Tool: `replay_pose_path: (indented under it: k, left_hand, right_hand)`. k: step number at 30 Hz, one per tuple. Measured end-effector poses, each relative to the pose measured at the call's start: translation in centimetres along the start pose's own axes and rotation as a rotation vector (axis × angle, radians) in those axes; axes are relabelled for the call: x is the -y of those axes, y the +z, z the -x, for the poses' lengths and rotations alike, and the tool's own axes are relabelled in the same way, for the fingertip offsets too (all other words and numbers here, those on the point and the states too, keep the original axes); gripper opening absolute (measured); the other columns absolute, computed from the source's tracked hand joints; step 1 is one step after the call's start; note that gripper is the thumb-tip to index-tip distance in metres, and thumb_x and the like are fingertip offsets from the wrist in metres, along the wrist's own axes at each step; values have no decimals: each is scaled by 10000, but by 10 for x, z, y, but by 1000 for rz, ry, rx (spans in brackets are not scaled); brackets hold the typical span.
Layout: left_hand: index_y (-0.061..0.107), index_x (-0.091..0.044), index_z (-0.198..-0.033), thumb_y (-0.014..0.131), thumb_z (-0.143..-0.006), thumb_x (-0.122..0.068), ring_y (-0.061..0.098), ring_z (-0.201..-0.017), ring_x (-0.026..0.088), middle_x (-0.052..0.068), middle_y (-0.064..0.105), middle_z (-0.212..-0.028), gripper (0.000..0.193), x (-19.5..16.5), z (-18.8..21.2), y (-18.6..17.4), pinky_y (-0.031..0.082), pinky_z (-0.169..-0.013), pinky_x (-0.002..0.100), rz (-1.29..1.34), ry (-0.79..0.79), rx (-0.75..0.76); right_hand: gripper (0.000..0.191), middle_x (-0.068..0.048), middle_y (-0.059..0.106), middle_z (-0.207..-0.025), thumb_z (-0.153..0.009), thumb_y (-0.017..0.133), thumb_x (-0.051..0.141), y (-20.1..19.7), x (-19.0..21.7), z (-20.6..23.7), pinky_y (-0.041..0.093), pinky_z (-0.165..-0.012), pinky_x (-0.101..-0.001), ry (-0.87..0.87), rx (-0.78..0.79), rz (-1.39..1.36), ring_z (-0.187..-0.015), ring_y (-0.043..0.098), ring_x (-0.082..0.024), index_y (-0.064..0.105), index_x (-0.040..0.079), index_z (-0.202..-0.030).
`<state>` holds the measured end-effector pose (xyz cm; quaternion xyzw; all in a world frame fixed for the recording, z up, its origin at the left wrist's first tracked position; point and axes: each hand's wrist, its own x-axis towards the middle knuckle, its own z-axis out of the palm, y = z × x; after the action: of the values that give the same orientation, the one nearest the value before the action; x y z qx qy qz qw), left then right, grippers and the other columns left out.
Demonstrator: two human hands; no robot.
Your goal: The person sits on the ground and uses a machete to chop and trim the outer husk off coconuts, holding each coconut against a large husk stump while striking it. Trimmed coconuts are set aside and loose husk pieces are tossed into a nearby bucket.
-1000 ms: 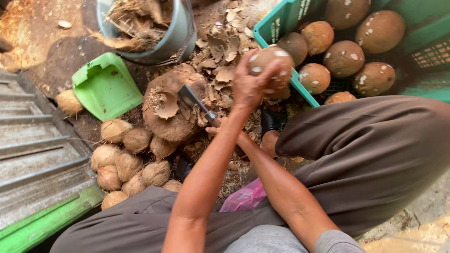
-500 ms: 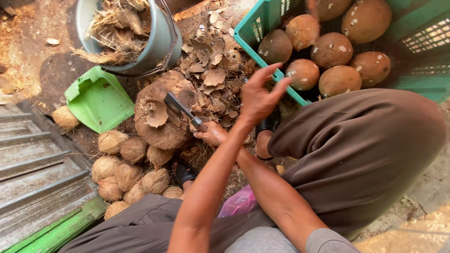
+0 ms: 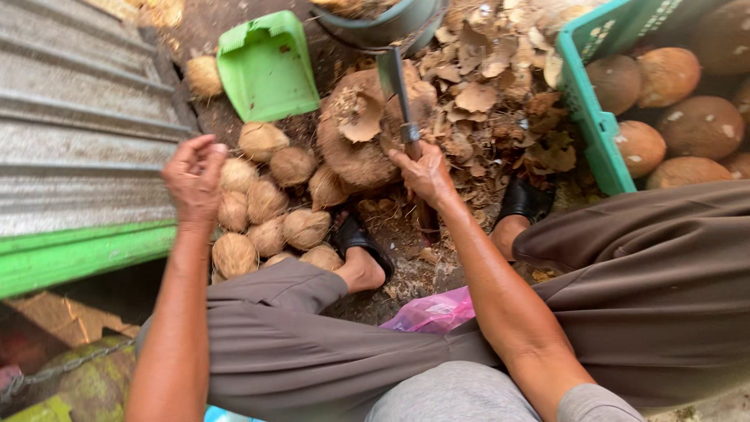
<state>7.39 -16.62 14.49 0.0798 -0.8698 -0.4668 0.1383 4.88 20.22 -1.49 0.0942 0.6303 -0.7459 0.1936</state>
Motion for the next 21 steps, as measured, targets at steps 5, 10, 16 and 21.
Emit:
replay_pose_path:
  k: [5, 10, 16, 21]
  left_hand:
    - [693, -14, -1224, 790, -929, -239, 656, -781, 76, 34, 731, -979, 384, 35, 2, -65, 499, -645, 234, 21, -310, -69]
    - [705, -82, -1208, 794, -841, -262, 702, -921, 172, 86, 738, -1038, 418, 75, 16, -31, 568, -798, 326, -359, -387, 81]
    - [670, -153, -1303, 778, -858, -423, 656, -1143, 272, 89, 692, -1211, 532, 116, 57, 47, 476, -1051, 486, -565, -673, 338]
    - [466, -154, -1505, 857, -759, -303, 529, -1328, 328, 140, 505, -1479, 855, 166, 54, 80, 458, -1088, 509, -701, -627, 374]
  right_hand:
    - [280, 3, 548, -599, -946, 735, 271, 20, 18, 5, 476, -431, -307, -23, 111, 278, -474, 541, -113, 574, 56, -866]
    - [203, -37, 583, -689, -956, 695, 295, 34, 25, 17, 472, -492, -320, 142, 229, 463, -546, 541, -123, 645, 98, -963]
    - [159, -26, 588, -796, -981, 629, 245, 31, 30, 22, 498, -490, -343, 135, -140, 608, -586, 528, -158, 556, 105, -970]
    - [183, -15, 559, -775, -980, 630, 252, 24, 33, 18, 523, -501, -333, -45, -267, 520, -603, 540, -131, 486, 145, -942]
